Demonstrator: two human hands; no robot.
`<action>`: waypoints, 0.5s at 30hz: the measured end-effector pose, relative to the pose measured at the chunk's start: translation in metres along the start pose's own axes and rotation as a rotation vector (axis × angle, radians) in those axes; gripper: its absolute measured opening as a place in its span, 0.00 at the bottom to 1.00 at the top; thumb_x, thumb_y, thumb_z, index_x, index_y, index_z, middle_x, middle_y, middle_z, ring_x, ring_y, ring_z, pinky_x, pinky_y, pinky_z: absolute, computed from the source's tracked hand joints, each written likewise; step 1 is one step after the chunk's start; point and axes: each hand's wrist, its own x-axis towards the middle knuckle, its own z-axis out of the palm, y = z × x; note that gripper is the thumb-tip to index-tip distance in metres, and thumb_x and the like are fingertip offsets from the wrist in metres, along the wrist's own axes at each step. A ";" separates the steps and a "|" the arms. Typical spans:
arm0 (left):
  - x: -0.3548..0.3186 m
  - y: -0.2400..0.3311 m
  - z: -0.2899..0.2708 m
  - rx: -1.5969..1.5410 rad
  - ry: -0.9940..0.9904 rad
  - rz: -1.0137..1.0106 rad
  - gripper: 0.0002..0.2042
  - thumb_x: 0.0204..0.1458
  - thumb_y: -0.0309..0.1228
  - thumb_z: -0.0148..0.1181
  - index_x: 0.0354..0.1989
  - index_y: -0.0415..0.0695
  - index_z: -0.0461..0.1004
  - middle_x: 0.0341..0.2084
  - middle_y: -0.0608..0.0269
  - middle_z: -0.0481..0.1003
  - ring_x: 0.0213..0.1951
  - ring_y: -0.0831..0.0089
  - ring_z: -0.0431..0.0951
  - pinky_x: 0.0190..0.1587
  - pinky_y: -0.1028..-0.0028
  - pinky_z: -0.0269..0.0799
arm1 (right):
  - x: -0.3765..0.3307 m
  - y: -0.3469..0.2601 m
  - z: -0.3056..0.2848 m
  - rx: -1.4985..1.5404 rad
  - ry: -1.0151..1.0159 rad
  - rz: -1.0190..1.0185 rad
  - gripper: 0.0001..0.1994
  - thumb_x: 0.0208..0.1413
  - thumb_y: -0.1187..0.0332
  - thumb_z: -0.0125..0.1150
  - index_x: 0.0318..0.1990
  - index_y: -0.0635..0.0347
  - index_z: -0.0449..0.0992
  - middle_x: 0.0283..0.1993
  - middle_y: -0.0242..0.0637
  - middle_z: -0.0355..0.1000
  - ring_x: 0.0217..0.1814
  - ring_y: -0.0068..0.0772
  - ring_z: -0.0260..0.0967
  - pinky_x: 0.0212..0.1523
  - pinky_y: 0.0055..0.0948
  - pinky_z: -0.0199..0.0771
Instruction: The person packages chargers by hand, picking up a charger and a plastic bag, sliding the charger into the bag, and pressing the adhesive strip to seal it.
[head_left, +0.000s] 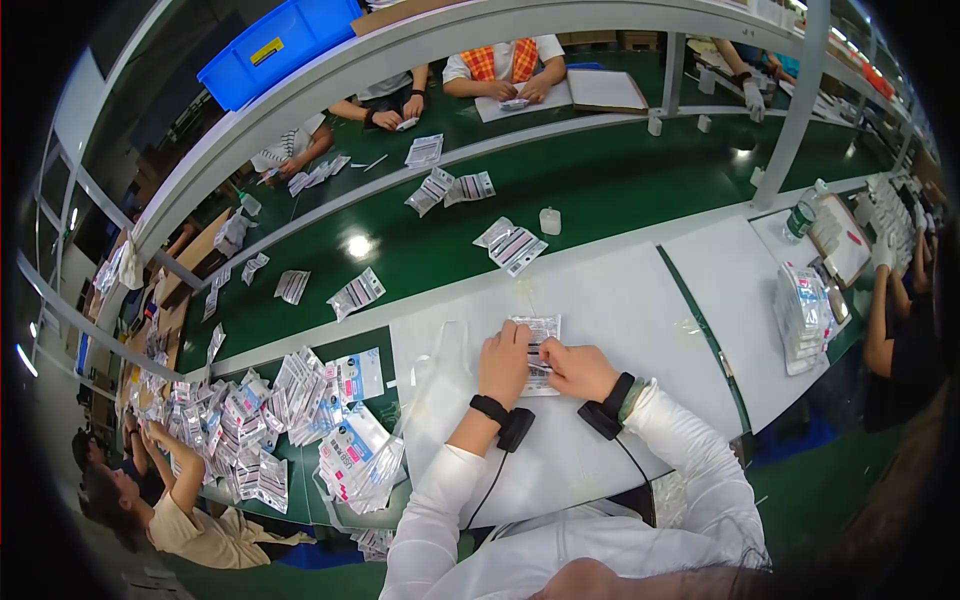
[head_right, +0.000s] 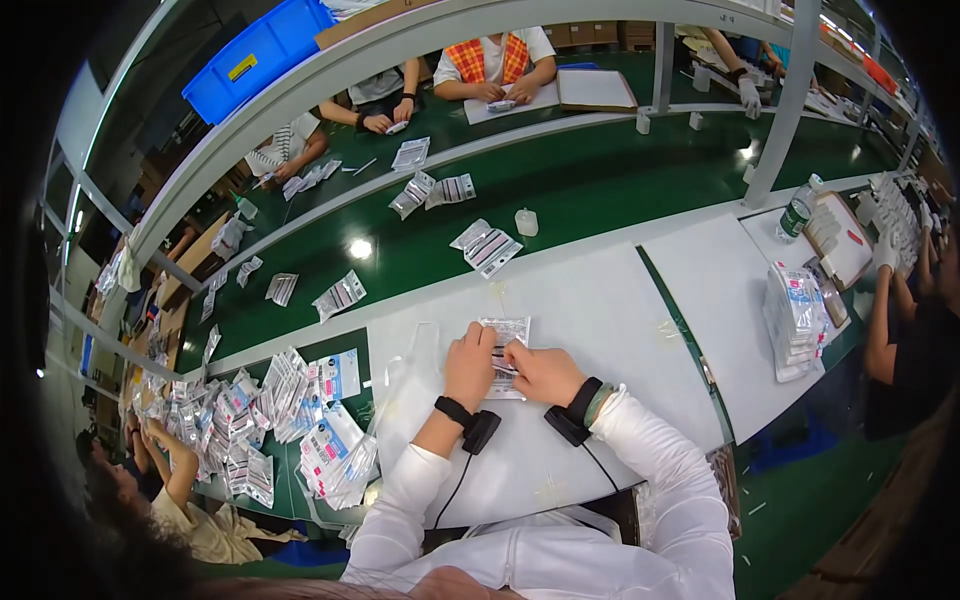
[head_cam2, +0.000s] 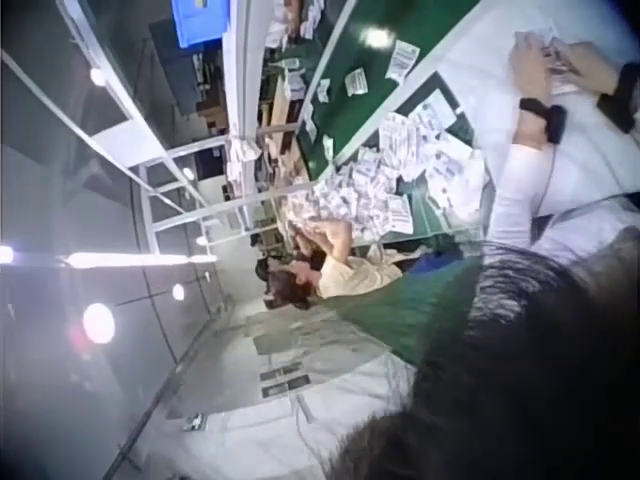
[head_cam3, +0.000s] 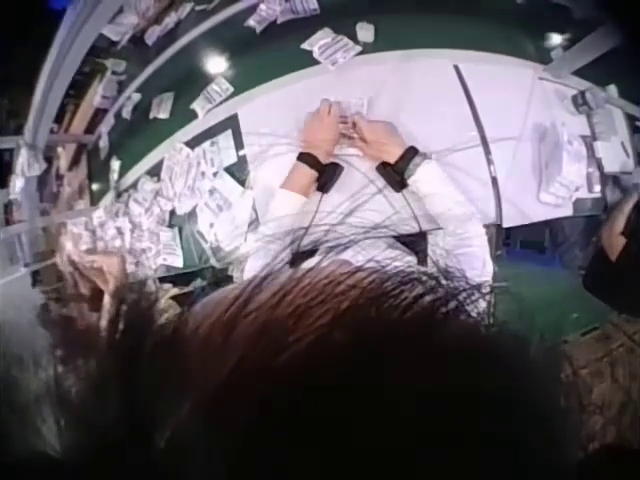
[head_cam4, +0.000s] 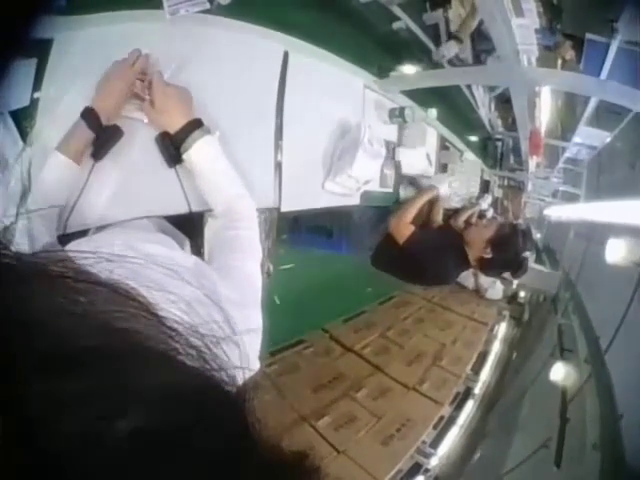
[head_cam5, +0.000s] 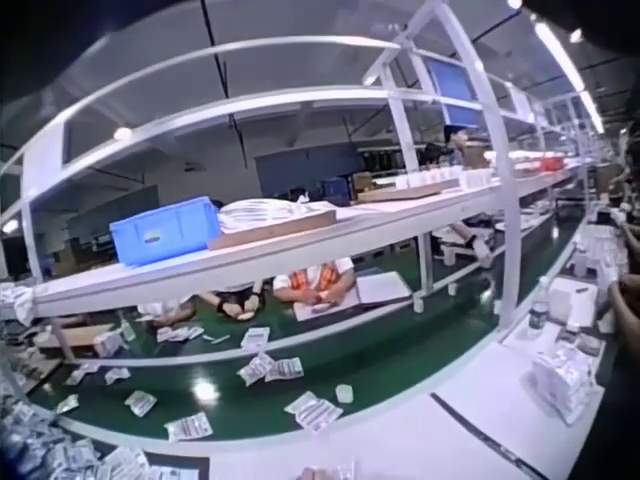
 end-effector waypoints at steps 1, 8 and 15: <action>-0.001 -0.001 -0.004 -0.145 -0.056 -0.025 0.12 0.43 0.21 0.59 0.37 0.45 0.69 0.35 0.62 0.68 0.39 0.63 0.73 0.41 0.62 0.66 | -0.002 0.000 0.000 -0.035 0.003 0.036 0.15 0.49 0.69 0.59 0.45 0.54 0.65 0.34 0.36 0.74 0.32 0.46 0.74 0.33 0.43 0.72; -0.031 -0.018 -0.038 -0.595 -0.172 0.029 0.16 0.49 0.20 0.55 0.47 0.45 0.72 0.45 0.60 0.73 0.49 0.61 0.75 0.52 0.64 0.70 | -0.018 -0.005 -0.032 -0.180 0.032 -0.089 0.16 0.52 0.62 0.63 0.47 0.49 0.71 0.49 0.34 0.74 0.52 0.38 0.70 0.53 0.42 0.66; -0.048 -0.042 -0.036 -0.200 -0.263 0.270 0.22 0.51 0.23 0.55 0.56 0.53 0.73 0.59 0.76 0.70 0.61 0.68 0.68 0.59 0.65 0.65 | -0.033 0.023 -0.030 -0.364 -0.041 -0.187 0.19 0.60 0.58 0.56 0.59 0.38 0.73 0.63 0.22 0.70 0.70 0.32 0.58 0.69 0.50 0.47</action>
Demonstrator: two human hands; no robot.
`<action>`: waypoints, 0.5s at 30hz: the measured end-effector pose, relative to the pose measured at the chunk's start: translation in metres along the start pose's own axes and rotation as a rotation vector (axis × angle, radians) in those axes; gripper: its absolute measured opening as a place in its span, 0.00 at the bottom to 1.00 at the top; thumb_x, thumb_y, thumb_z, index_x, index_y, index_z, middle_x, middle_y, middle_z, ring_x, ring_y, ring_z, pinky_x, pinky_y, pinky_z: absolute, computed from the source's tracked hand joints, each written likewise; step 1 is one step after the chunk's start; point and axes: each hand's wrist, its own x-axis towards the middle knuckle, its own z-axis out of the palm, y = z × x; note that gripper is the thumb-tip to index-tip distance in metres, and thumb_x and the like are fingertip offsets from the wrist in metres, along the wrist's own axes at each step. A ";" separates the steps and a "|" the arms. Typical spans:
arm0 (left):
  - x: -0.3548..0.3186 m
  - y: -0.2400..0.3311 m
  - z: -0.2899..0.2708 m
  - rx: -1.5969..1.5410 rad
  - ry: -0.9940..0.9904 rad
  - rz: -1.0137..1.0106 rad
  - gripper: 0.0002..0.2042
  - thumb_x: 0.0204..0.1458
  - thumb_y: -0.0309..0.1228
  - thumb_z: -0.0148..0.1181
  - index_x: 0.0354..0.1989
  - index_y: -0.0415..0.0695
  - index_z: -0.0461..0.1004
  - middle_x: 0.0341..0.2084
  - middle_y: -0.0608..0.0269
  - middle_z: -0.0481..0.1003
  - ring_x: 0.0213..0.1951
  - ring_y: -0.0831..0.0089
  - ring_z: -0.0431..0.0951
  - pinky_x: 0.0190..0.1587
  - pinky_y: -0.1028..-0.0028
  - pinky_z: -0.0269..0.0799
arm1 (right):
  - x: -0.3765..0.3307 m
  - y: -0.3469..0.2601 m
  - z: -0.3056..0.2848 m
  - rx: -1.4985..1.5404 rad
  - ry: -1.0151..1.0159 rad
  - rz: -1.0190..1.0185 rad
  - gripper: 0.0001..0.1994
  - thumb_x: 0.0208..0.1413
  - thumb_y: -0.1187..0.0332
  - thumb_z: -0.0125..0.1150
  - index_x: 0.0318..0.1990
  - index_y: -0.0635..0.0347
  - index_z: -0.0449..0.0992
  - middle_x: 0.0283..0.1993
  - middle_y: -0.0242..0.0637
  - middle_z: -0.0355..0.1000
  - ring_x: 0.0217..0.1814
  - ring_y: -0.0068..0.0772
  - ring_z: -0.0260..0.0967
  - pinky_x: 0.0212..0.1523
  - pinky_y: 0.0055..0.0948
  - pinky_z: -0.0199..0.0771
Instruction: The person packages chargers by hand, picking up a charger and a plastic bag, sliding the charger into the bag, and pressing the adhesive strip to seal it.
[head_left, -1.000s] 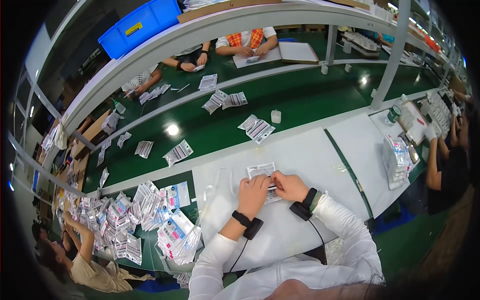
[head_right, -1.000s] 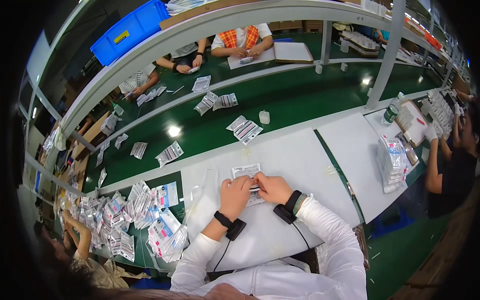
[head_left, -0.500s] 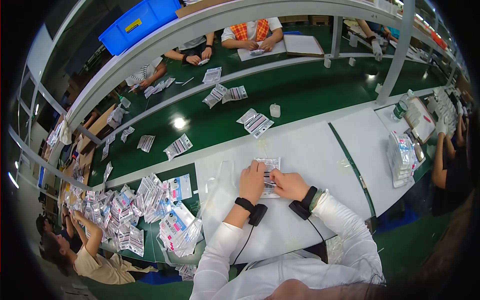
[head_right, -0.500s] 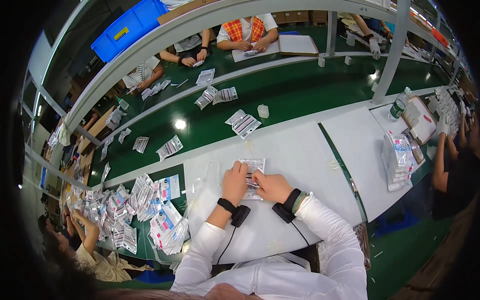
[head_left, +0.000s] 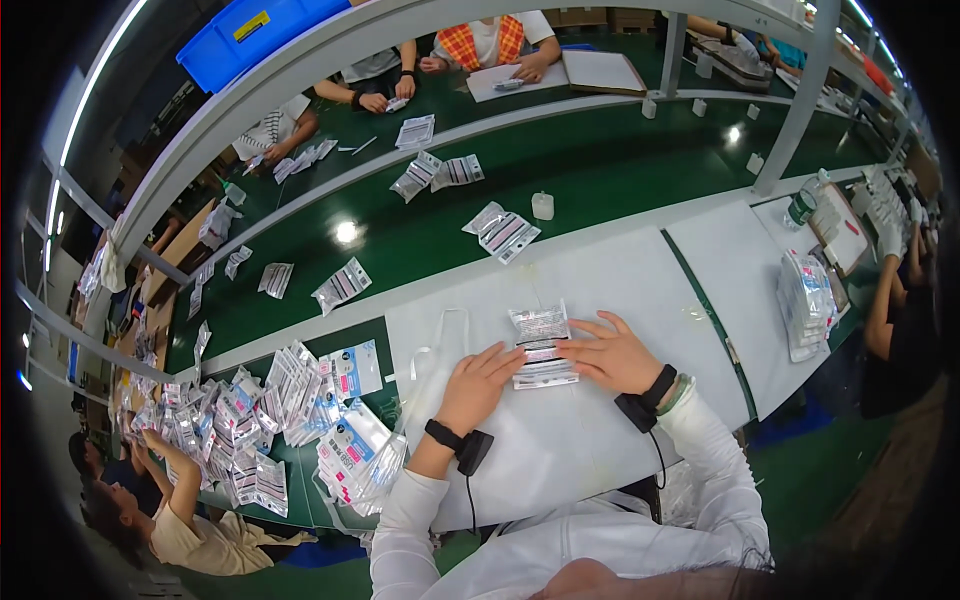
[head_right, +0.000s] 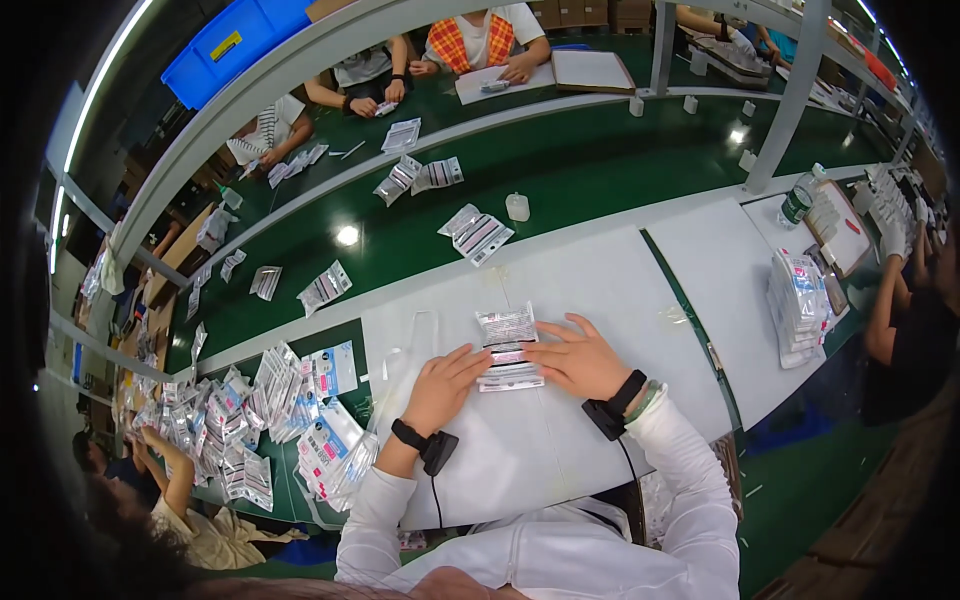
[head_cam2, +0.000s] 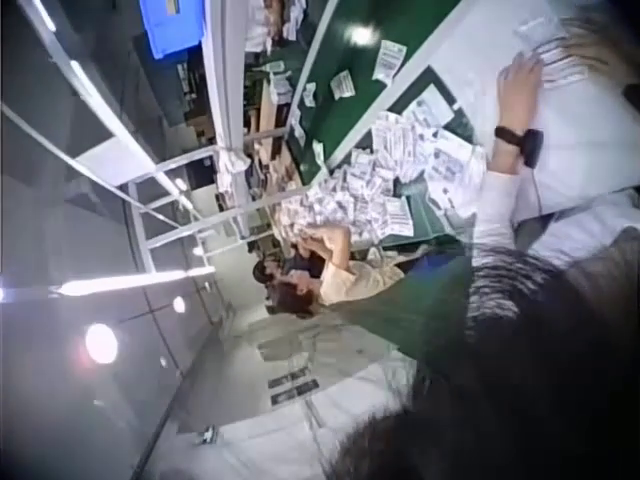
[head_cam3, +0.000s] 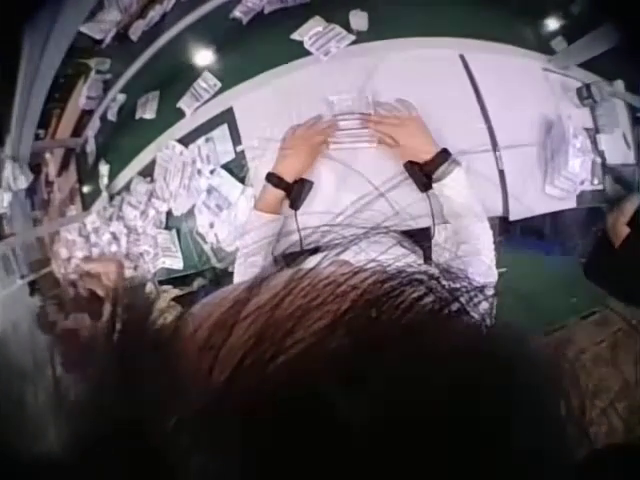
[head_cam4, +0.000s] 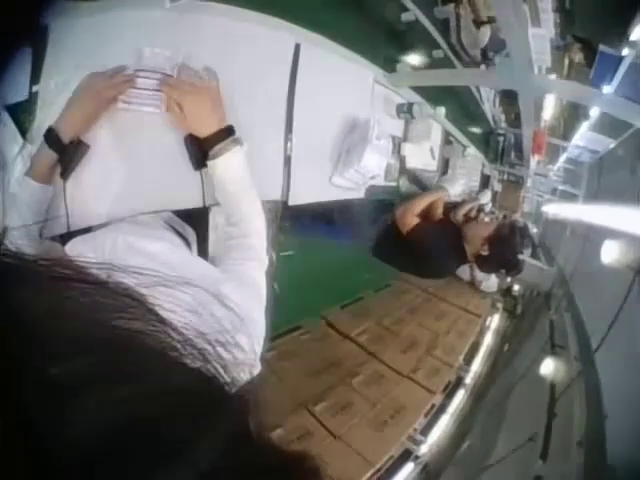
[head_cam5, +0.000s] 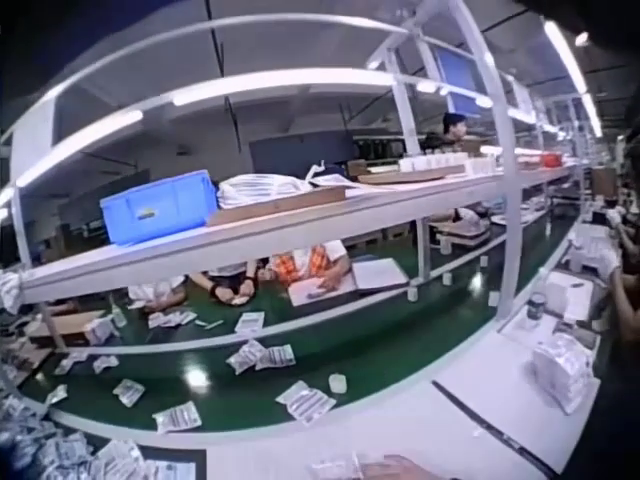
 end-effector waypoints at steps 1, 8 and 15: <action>-0.002 -0.003 -0.001 -0.006 -0.001 -0.004 0.22 0.51 0.23 0.55 0.56 0.53 0.73 0.59 0.76 0.70 0.61 0.68 0.68 0.59 0.65 0.65 | 0.002 0.000 -0.001 0.009 -0.002 0.022 0.18 0.61 0.57 0.55 0.59 0.38 0.73 0.64 0.20 0.69 0.71 0.32 0.57 0.70 0.51 0.45; -0.007 -0.012 0.001 0.033 -0.028 0.028 0.24 0.51 0.24 0.56 0.58 0.59 0.72 0.62 0.78 0.68 0.65 0.68 0.64 0.63 0.62 0.59 | 0.001 -0.005 -0.013 0.088 0.003 0.078 0.18 0.62 0.57 0.53 0.58 0.37 0.75 0.63 0.17 0.70 0.73 0.31 0.54 0.71 0.53 0.42; -0.003 -0.009 -0.001 0.087 -0.016 0.041 0.25 0.50 0.24 0.57 0.58 0.59 0.72 0.62 0.80 0.68 0.66 0.70 0.62 0.65 0.60 0.57 | 0.004 -0.010 -0.017 0.001 0.020 -0.008 0.17 0.62 0.57 0.51 0.57 0.40 0.77 0.61 0.18 0.72 0.73 0.33 0.55 0.72 0.52 0.42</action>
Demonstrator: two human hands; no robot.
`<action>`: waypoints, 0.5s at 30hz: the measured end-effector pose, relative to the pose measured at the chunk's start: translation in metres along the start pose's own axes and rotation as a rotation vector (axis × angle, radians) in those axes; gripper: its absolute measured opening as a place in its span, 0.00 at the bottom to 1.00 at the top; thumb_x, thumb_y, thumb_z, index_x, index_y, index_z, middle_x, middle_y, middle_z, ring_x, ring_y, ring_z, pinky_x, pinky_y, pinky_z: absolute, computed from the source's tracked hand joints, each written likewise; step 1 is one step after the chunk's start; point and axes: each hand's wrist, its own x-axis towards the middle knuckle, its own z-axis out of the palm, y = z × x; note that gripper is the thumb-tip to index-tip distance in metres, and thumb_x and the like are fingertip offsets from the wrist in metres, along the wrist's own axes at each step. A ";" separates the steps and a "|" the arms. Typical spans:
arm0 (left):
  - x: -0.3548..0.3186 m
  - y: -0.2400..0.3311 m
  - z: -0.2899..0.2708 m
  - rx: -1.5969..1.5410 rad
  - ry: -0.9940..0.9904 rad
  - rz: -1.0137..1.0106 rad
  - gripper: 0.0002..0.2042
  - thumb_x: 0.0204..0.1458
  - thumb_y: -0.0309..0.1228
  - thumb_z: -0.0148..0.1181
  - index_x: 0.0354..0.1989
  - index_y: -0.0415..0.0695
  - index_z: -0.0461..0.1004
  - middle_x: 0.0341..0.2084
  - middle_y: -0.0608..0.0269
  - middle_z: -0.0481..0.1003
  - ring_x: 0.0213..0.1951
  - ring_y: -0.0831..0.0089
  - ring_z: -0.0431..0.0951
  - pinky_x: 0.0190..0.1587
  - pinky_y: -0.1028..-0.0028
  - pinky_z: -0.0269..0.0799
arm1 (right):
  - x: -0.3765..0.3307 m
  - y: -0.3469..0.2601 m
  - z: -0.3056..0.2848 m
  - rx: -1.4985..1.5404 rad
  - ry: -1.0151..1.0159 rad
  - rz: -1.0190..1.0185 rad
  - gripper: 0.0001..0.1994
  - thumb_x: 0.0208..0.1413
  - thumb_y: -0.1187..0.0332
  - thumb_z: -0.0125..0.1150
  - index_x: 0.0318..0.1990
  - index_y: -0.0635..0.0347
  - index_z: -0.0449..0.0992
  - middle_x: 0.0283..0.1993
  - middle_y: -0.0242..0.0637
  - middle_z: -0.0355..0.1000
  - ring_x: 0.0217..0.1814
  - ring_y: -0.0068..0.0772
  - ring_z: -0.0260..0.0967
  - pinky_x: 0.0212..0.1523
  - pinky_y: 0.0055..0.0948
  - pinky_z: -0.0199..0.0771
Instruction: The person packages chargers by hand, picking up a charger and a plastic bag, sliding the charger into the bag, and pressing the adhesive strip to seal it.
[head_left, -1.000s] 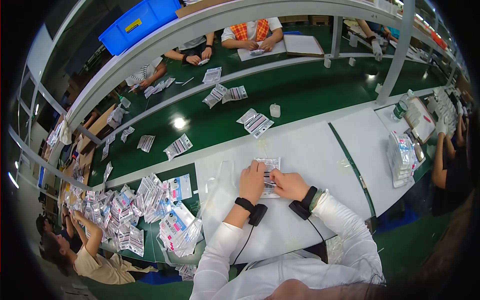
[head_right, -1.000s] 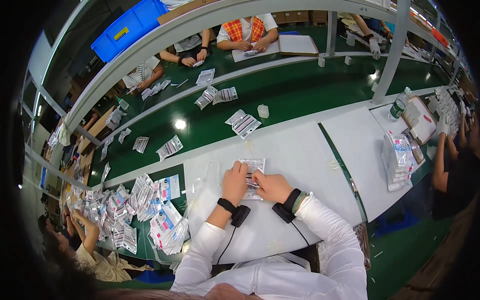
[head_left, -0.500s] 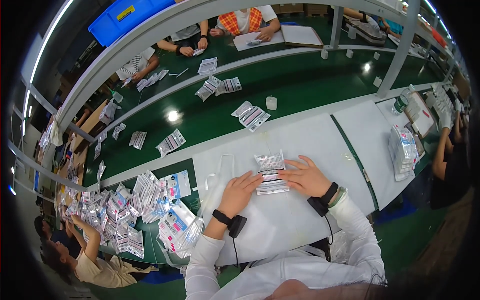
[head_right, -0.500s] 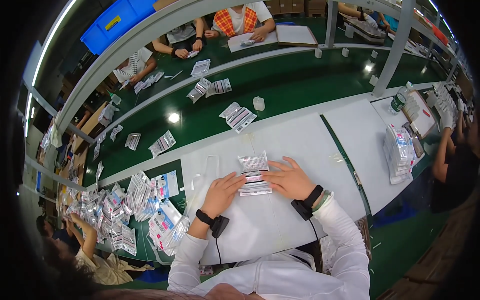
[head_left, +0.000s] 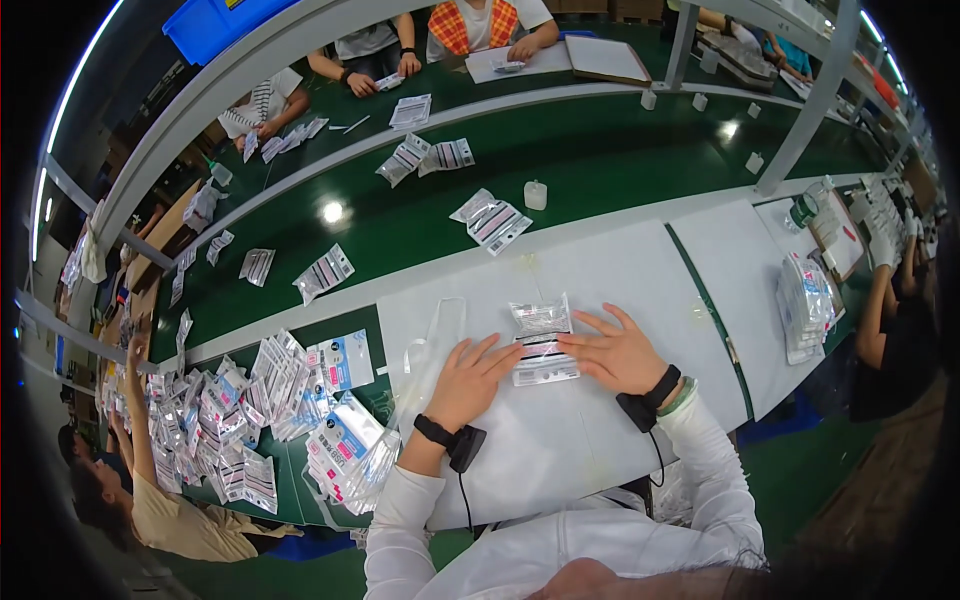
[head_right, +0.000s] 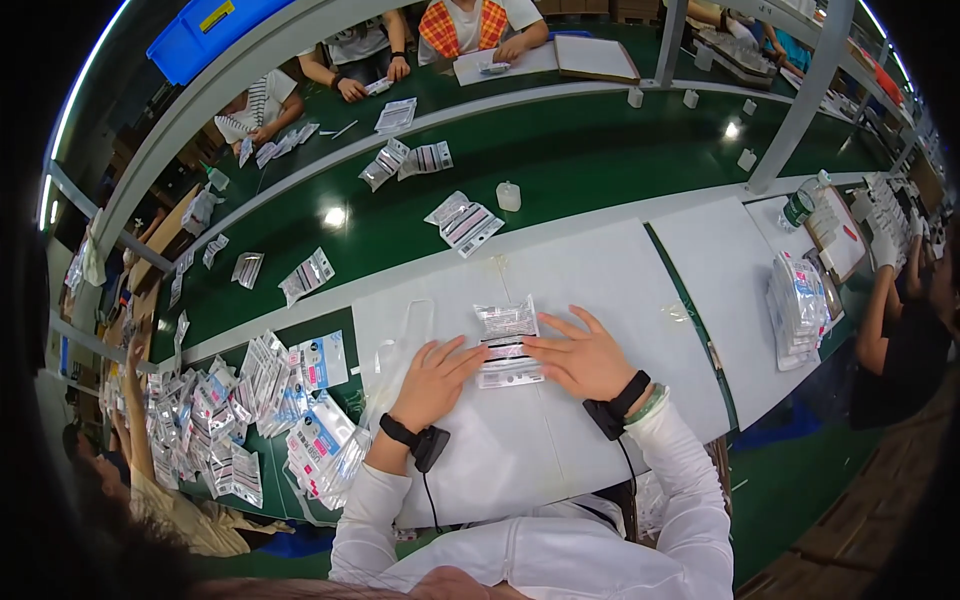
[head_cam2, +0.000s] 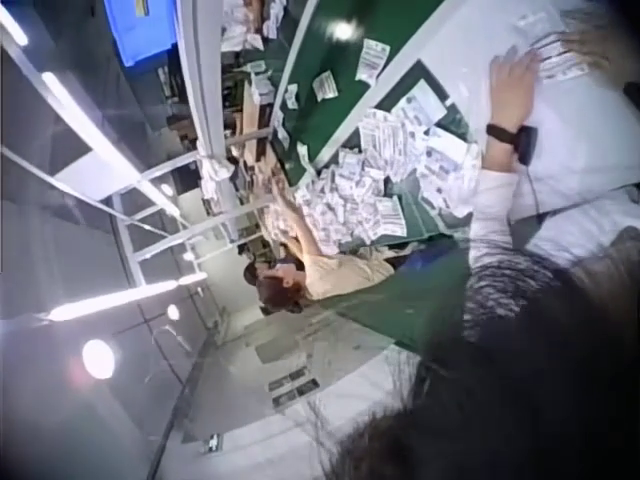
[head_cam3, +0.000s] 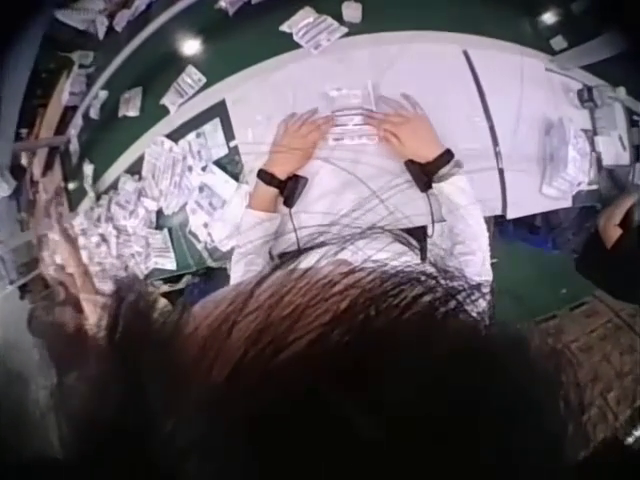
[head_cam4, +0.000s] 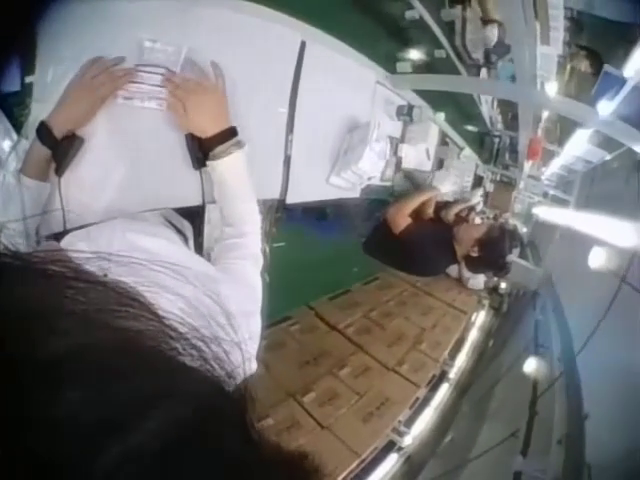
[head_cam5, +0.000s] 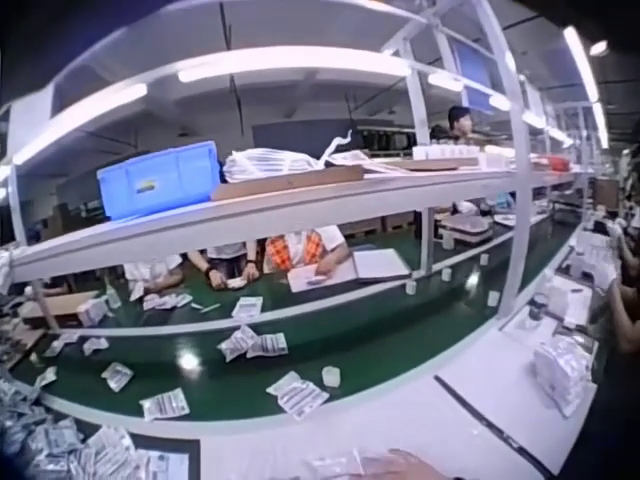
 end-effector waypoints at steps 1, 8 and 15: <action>0.000 0.000 -0.002 0.051 0.002 -0.002 0.25 0.50 0.24 0.57 0.58 0.58 0.72 0.62 0.80 0.68 0.66 0.70 0.62 0.66 0.59 0.56 | -0.001 0.002 0.000 0.002 -0.001 0.001 0.17 0.62 0.57 0.51 0.57 0.40 0.77 0.61 0.18 0.72 0.73 0.33 0.55 0.72 0.52 0.42; 0.001 0.000 0.000 -0.043 -0.038 -0.009 0.26 0.50 0.24 0.56 0.60 0.59 0.71 0.63 0.80 0.66 0.66 0.70 0.62 0.67 0.56 0.53 | 0.007 -0.002 -0.003 0.168 -0.032 -0.007 0.17 0.66 0.57 0.45 0.56 0.39 0.77 0.62 0.19 0.71 0.74 0.33 0.53 0.73 0.51 0.38; -0.004 -0.003 0.004 -0.013 -0.034 -0.002 0.25 0.51 0.25 0.56 0.58 0.65 0.72 0.64 0.81 0.65 0.66 0.70 0.61 0.67 0.54 0.52 | -0.004 0.014 0.003 0.190 0.041 0.191 0.15 0.64 0.56 0.49 0.49 0.42 0.81 0.54 0.20 0.76 0.69 0.34 0.60 0.71 0.49 0.44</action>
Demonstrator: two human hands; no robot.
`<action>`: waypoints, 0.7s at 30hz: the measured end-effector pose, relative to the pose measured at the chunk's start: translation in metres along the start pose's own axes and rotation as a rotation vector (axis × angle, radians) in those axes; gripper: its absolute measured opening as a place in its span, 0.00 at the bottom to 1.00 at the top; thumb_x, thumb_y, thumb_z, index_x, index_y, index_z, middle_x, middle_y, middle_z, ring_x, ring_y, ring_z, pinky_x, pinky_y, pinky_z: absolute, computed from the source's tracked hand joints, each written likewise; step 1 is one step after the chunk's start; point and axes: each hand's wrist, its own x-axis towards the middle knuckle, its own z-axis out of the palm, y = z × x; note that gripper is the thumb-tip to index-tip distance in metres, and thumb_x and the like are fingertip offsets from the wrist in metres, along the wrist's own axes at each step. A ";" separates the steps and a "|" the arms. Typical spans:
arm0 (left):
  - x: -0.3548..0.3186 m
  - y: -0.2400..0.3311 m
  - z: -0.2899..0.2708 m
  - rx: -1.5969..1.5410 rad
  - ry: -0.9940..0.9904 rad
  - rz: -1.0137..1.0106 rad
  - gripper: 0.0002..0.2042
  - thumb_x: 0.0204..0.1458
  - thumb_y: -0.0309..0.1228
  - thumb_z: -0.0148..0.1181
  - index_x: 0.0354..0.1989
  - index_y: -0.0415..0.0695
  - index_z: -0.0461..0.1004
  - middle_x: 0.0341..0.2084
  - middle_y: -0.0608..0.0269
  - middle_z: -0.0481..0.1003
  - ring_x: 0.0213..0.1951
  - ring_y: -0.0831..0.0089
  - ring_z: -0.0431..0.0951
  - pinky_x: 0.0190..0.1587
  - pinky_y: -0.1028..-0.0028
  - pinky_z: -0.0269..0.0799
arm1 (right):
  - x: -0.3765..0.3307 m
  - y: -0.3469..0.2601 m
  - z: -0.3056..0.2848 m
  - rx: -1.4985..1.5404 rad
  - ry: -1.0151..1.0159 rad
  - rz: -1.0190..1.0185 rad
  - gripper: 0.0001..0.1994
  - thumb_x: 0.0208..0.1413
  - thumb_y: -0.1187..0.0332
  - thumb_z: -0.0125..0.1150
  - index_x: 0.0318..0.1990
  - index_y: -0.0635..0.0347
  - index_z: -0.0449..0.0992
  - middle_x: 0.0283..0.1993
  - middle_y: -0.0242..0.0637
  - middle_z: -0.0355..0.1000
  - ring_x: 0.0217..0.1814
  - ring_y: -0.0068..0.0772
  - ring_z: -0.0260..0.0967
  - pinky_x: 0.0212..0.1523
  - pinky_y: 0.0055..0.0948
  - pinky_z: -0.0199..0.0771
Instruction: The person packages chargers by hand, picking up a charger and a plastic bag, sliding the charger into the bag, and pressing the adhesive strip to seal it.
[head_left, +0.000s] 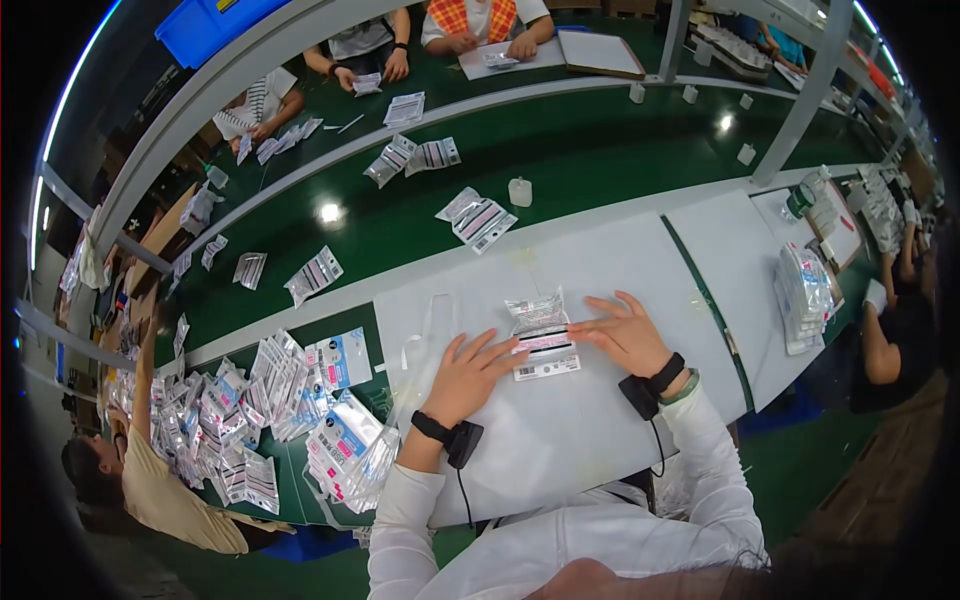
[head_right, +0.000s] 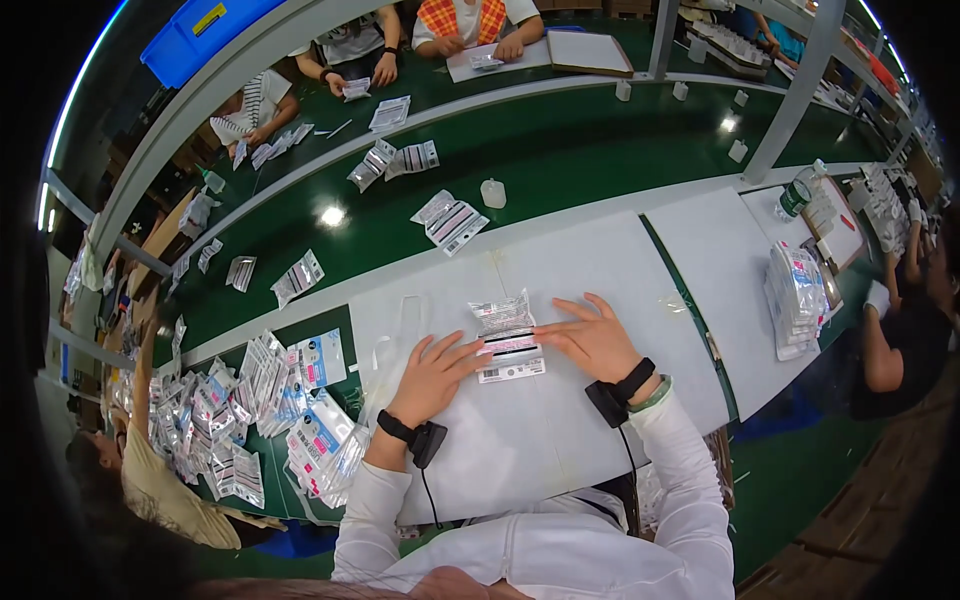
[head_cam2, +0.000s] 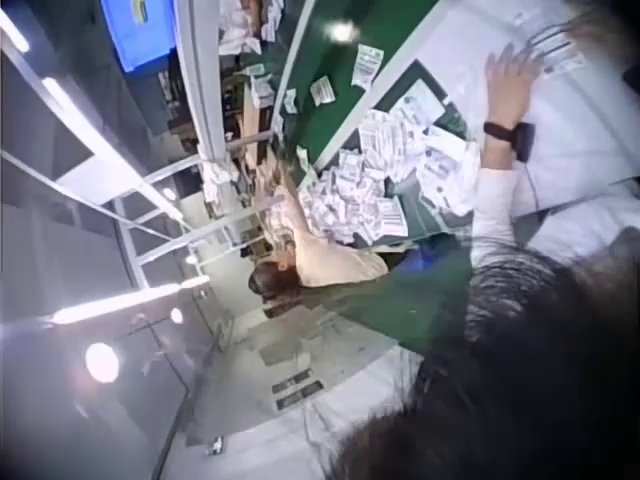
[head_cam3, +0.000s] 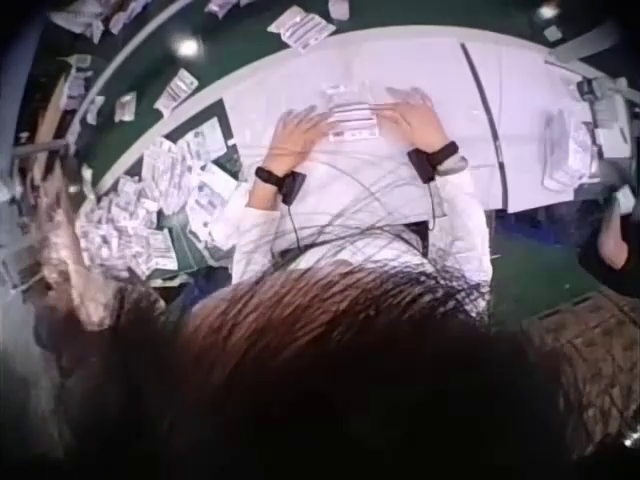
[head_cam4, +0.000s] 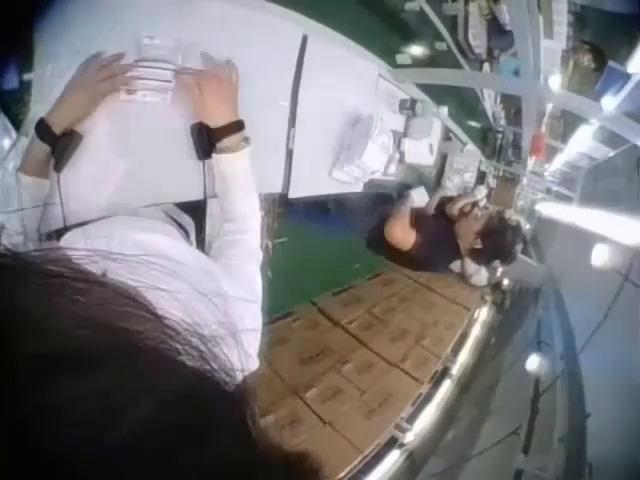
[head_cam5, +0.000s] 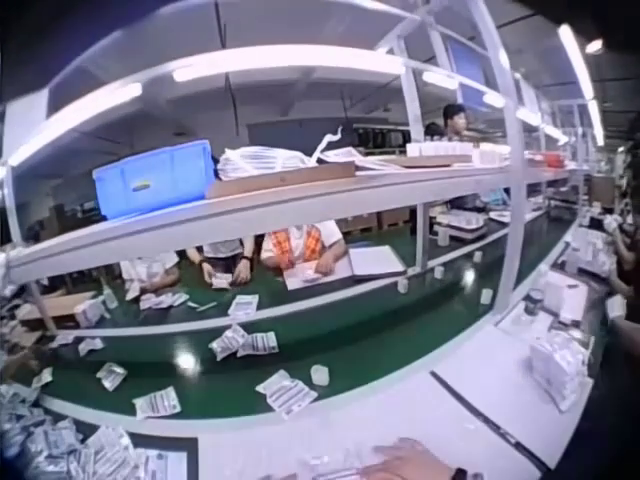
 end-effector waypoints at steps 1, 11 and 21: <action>0.000 0.002 0.000 0.008 0.009 0.020 0.25 0.51 0.25 0.56 0.57 0.66 0.72 0.64 0.81 0.64 0.67 0.69 0.61 0.67 0.53 0.52 | 0.000 -0.002 -0.001 0.015 0.024 0.023 0.14 0.63 0.56 0.52 0.47 0.43 0.82 0.52 0.21 0.78 0.68 0.34 0.62 0.69 0.48 0.46; 0.000 0.003 0.002 0.008 0.007 0.016 0.23 0.51 0.25 0.56 0.53 0.68 0.76 0.65 0.81 0.64 0.67 0.69 0.60 0.67 0.53 0.51 | 0.020 -0.074 0.063 -0.101 0.159 -0.061 0.05 0.51 0.65 0.65 0.34 0.51 0.77 0.33 0.31 0.73 0.39 0.37 0.71 0.44 0.37 0.69; 0.000 0.001 0.000 -0.042 0.003 0.013 0.21 0.51 0.26 0.56 0.51 0.66 0.77 0.65 0.81 0.64 0.68 0.69 0.58 0.68 0.53 0.50 | 0.015 -0.075 0.078 -0.017 0.104 0.032 0.08 0.50 0.66 0.67 0.34 0.54 0.74 0.33 0.32 0.72 0.35 0.37 0.72 0.37 0.34 0.72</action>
